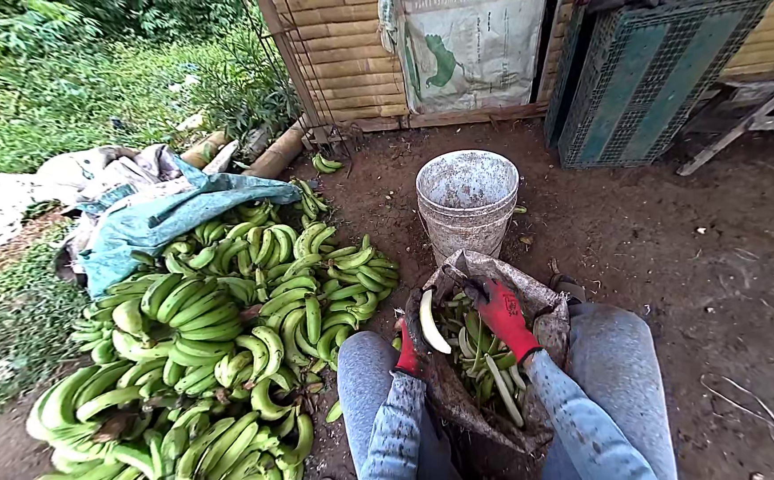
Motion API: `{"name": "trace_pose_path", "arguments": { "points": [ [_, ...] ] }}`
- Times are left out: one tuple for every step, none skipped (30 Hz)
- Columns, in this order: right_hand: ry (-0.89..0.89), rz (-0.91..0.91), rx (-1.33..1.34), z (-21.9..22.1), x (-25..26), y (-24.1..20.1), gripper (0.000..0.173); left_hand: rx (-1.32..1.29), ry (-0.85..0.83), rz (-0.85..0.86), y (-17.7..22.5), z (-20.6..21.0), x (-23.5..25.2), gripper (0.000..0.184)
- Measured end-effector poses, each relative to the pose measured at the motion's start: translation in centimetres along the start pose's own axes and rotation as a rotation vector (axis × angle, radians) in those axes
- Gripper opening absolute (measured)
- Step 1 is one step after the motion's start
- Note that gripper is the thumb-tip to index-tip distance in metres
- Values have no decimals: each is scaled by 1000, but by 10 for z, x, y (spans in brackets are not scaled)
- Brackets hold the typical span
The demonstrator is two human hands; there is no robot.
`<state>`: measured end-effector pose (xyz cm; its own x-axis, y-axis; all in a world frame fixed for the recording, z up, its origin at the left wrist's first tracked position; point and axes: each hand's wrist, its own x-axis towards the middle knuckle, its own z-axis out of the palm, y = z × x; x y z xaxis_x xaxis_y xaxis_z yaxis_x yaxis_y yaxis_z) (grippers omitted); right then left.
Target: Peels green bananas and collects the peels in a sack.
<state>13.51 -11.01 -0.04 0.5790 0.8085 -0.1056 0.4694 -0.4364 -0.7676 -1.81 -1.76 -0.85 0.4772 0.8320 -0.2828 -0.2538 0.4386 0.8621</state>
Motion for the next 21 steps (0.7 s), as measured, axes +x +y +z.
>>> {"name": "trace_pose_path", "arguments": {
  "points": [
    [-24,-90,89,-6,-5,0,38,-172,-51,-68,5,-1,4,45],
    [-100,-189,170,-13,-9,2,36,-296,-130,-112,8,-2,7,48],
    [-236,-269,220,-21,-13,2,35,-364,-218,-129,11,-3,9,51],
    [-367,-340,220,-27,-14,1,34,-415,-303,-150,13,-4,13,52],
    [-444,-390,172,-29,-16,-2,34,-452,-347,-174,13,-3,14,52],
    [-454,-410,106,-28,-18,-3,35,-438,-341,-152,12,-1,13,51],
    [-418,-396,45,-24,-20,-3,35,-366,-294,-94,10,2,10,48],
    [-347,-369,6,-20,-21,-3,35,-281,-250,-36,7,4,6,44],
    [-250,-328,-28,-15,-21,-4,36,-196,-210,13,4,5,2,41],
    [-152,-268,-67,-10,-20,-5,38,-89,-182,64,1,2,0,39],
    [-70,-188,-88,-8,-18,-5,40,70,-156,114,-1,-1,-3,36],
    [-7,-102,-94,-7,-15,-4,40,280,-123,155,-2,-5,-5,31],
    [31,-36,-86,-9,-12,-3,41,528,-63,192,-1,-8,-6,29],
    [63,-6,-64,-13,-9,-1,40,731,43,216,4,-4,-6,27],
    [92,1,-32,-17,-9,-1,39,874,125,250,11,2,-6,29],
    [114,0,0,-21,-9,0,39,909,180,347,19,11,-7,31],
    [137,-6,30,-24,-8,1,38,872,219,508,30,23,-3,33],
    [159,-6,72,-26,-7,2,37,817,238,700,44,39,5,36],
    [182,0,133,-24,-7,3,35,766,229,876,62,58,16,42],
    [206,7,205,-21,-8,6,34,734,190,1002,82,80,30,51],
    [232,10,281,-20,-8,8,33,738,169,1064,101,103,47,66]
  ]
}}
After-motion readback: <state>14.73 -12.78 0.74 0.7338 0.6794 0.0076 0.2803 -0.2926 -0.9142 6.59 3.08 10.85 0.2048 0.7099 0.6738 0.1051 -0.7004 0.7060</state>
